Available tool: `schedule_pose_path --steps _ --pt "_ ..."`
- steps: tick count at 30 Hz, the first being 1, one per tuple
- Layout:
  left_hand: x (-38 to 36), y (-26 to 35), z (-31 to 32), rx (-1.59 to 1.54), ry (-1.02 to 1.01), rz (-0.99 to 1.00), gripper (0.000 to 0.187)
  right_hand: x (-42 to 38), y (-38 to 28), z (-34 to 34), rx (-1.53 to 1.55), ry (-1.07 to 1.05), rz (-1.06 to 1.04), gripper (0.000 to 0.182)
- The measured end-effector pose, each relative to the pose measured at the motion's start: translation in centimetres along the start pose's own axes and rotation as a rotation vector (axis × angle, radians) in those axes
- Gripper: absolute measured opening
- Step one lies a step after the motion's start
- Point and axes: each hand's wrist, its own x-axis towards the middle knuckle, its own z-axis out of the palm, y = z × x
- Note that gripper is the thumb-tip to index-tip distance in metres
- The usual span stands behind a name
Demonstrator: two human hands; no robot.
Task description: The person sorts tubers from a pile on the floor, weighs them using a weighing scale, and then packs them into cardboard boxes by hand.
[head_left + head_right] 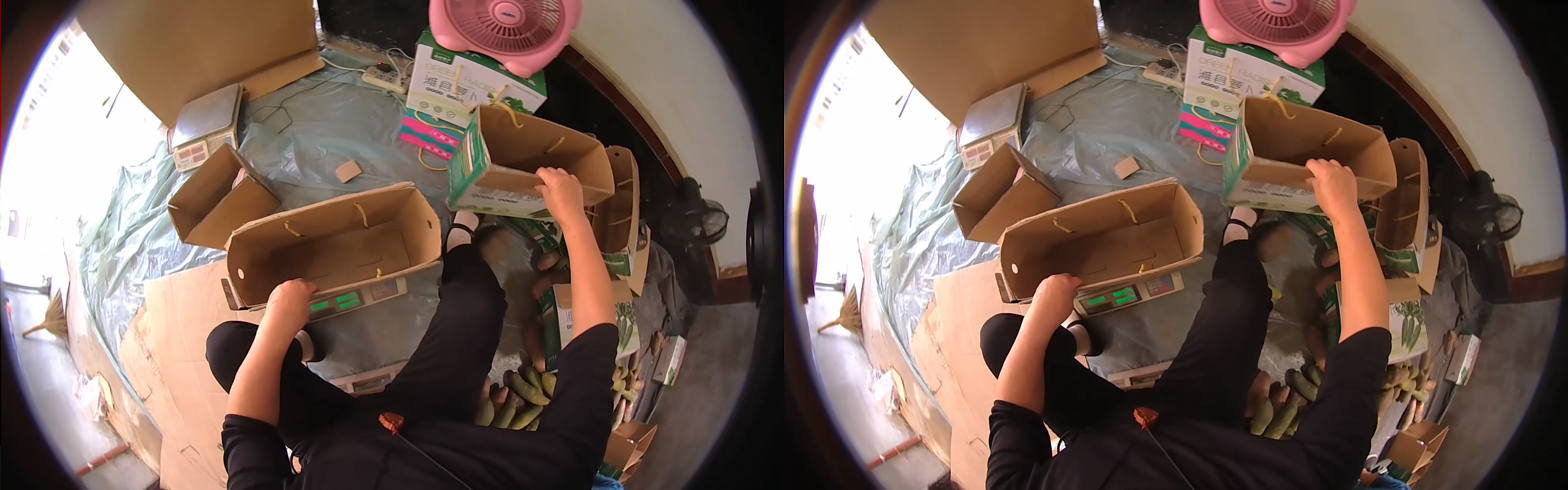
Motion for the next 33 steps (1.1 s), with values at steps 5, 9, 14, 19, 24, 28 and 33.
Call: schedule_pose_path --steps 5,9,14,19,24,28,33 --pt "0.2 0.1 0.0 0.034 -0.040 0.003 0.033 5.7 -7.8 -2.1 0.262 0.136 -0.103 0.018" --pt "0.5 -0.2 0.8 0.043 -0.014 0.007 0.020 12.1 -15.1 -0.9 0.342 0.132 -0.195 0.017" --pt "0.5 0.1 0.5 0.102 -0.079 0.001 0.031 19.8 -24.9 2.8 0.386 0.049 -0.305 0.012" --pt "0.1 0.5 -0.4 0.078 -0.032 0.073 0.033 25.0 -33.9 5.3 0.372 0.053 -0.278 0.013" --pt "0.1 0.9 -1.4 0.124 -0.030 0.080 0.023 24.1 -34.9 5.0 0.515 -0.161 -0.306 0.023" --pt "0.1 1.3 -1.6 -0.024 -0.024 0.066 0.035 19.4 -28.5 3.2 0.561 -0.099 -0.293 0.022" --pt "0.3 1.2 -1.1 0.004 0.025 0.139 0.034 10.0 -15.7 2.9 0.728 0.066 0.036 0.028"
